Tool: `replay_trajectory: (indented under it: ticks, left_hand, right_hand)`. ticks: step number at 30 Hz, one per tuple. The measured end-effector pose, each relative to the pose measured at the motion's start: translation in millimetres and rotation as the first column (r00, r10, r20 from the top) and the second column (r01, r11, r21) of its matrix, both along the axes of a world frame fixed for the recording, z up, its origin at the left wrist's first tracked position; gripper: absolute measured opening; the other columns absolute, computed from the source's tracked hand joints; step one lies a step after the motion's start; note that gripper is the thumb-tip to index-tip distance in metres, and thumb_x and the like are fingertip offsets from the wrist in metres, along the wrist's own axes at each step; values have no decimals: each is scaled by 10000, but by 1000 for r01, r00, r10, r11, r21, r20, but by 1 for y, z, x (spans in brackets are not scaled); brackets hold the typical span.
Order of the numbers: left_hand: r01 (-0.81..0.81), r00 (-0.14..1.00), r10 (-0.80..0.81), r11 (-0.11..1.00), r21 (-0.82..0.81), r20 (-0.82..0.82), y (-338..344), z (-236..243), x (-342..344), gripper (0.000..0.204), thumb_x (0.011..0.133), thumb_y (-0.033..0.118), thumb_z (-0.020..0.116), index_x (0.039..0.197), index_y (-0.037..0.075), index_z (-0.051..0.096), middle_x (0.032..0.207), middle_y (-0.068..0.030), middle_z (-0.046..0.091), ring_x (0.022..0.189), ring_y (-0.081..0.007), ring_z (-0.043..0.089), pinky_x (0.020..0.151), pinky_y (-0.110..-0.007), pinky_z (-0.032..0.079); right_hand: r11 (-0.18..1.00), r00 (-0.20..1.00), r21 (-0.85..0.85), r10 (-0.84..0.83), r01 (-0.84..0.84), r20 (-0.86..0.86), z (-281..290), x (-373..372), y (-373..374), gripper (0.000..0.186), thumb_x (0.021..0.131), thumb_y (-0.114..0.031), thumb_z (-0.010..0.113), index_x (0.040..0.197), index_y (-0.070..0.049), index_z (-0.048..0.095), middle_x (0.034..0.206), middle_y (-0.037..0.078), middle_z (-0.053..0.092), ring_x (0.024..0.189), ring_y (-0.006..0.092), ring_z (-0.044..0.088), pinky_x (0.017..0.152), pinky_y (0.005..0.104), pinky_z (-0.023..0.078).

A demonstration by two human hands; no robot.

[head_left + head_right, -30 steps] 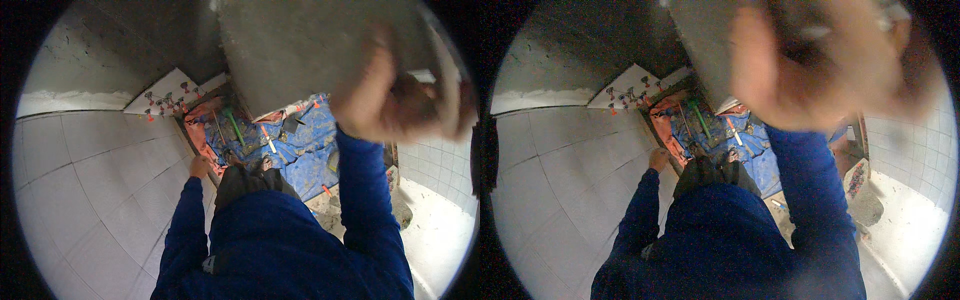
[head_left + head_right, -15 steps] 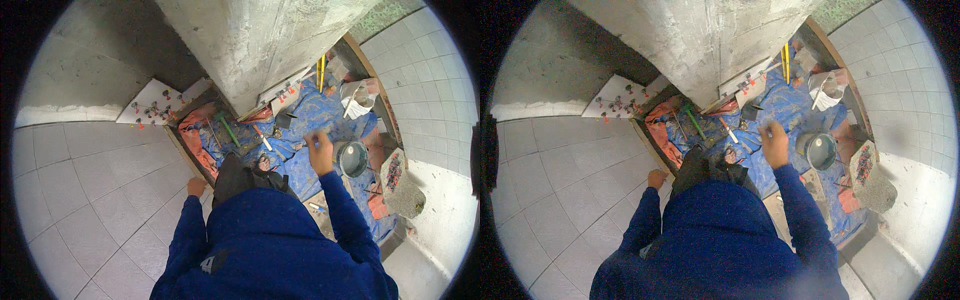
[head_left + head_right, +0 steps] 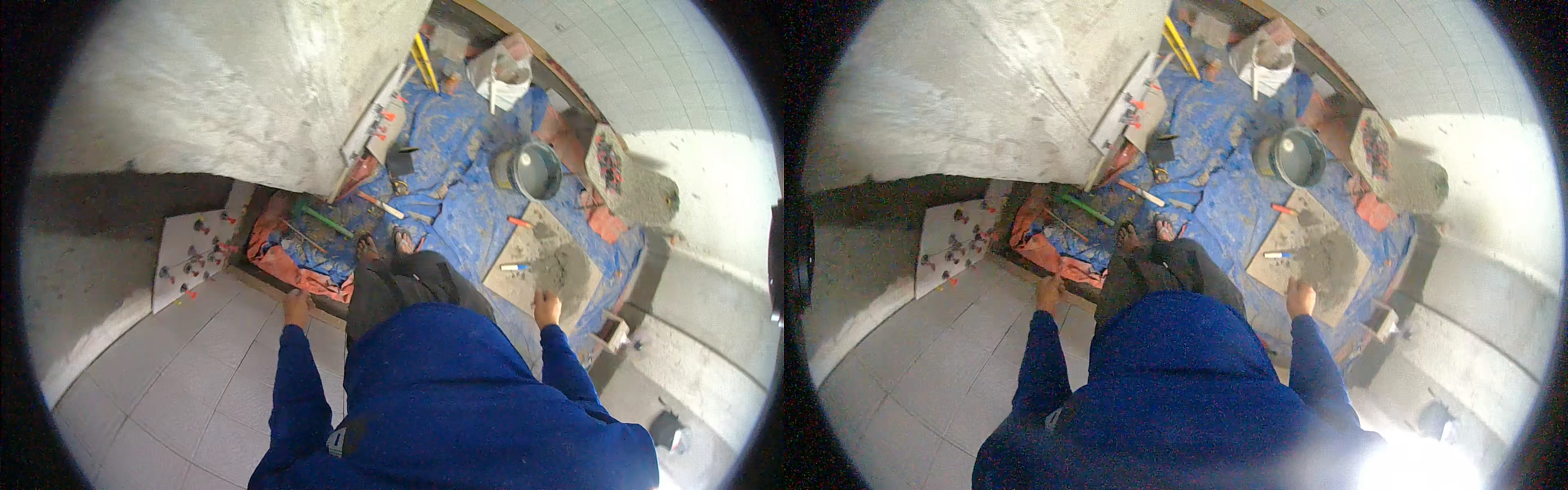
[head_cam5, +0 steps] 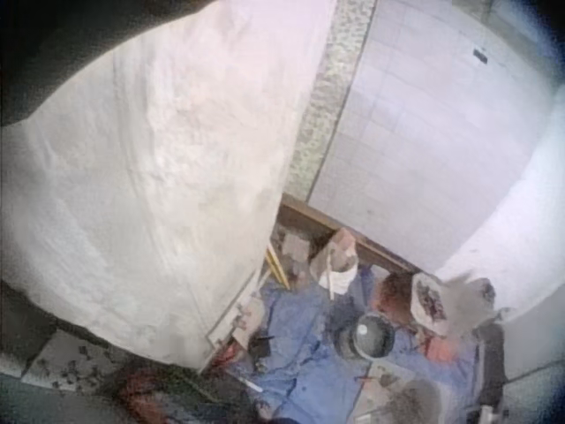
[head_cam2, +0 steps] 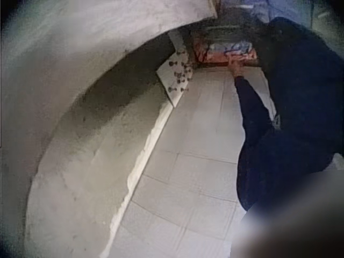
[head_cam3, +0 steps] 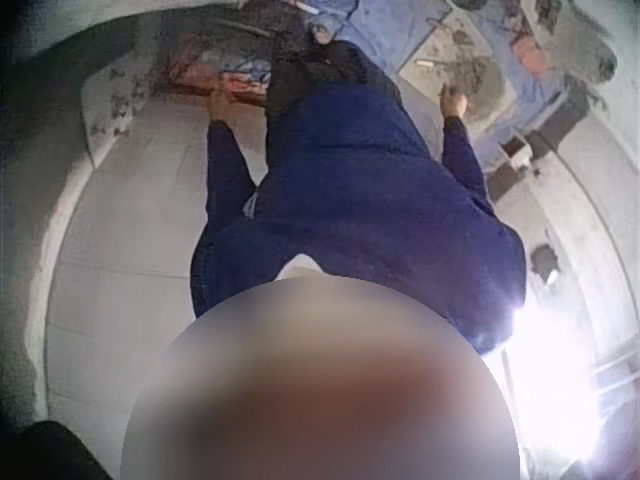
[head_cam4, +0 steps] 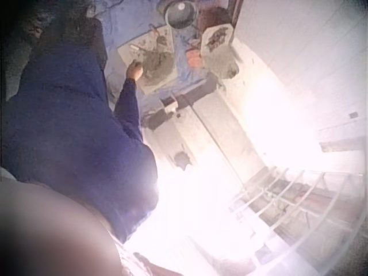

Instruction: The person installs a white ceramic tile onto a wall covered with adhesive. They press the tile into place, insert and tighten red tile leveling clips, and use a green rubber mallet to tap the tile for alignment. The person then applies additional adhesive to the wall with a trowel.

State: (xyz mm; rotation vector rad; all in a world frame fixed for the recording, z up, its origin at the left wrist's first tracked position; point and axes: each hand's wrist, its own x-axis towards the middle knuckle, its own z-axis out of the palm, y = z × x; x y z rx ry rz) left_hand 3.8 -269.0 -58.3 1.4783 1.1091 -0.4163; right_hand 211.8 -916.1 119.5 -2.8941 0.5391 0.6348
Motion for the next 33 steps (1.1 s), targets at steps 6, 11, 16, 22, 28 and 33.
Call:
replay_trajectory:
  ticks: [6,11,16,22,28,33]
  left_hand:
    - [-76,997,77,996,-57,20,1,-11,36,144,927,135,606,859,19,657,743,-43,620,634,-149,593,600,-305,517]
    - [-53,997,52,998,24,57,-25,-11,47,104,880,103,678,929,18,713,780,-34,656,701,-138,621,623,-283,519]
    - [126,991,-126,992,-1,55,-57,-9,18,215,857,175,752,1016,38,706,885,-45,680,764,-160,637,674,-323,527]
    - [359,933,-338,903,238,-124,-94,23,-13,220,848,186,750,932,-15,726,807,-82,689,748,-150,626,635,-316,510]
    - [160,984,-146,975,152,-98,-159,68,6,258,934,180,603,810,-38,664,707,-51,651,639,-141,577,593,-317,460]
    - [355,925,-311,913,201,-220,-286,73,105,233,953,186,583,867,-5,686,779,-72,658,684,-135,602,624,-285,476]
  right_hand:
    - [936,974,350,-53,-28,218,41,10,73,346,961,-302,645,852,26,669,730,129,710,652,216,683,639,349,531]
    - [917,993,398,-41,-6,110,52,9,66,324,926,-321,656,911,-1,699,808,151,733,770,275,722,720,382,545]
    - [959,998,283,40,-24,-50,18,1,-5,261,902,-286,658,983,-42,700,897,178,743,820,307,731,751,415,554]
    - [901,971,425,15,91,-238,-69,-1,-70,323,881,-245,696,1125,-36,666,925,147,747,806,213,731,682,360,572]
    - [844,984,534,124,-38,-126,-143,55,-109,330,894,-343,650,1080,-72,680,1003,222,719,964,428,679,841,506,530]
    - [831,975,510,-177,219,-132,-178,65,-184,355,905,-375,607,1079,-73,673,1019,271,701,962,462,668,853,547,520]
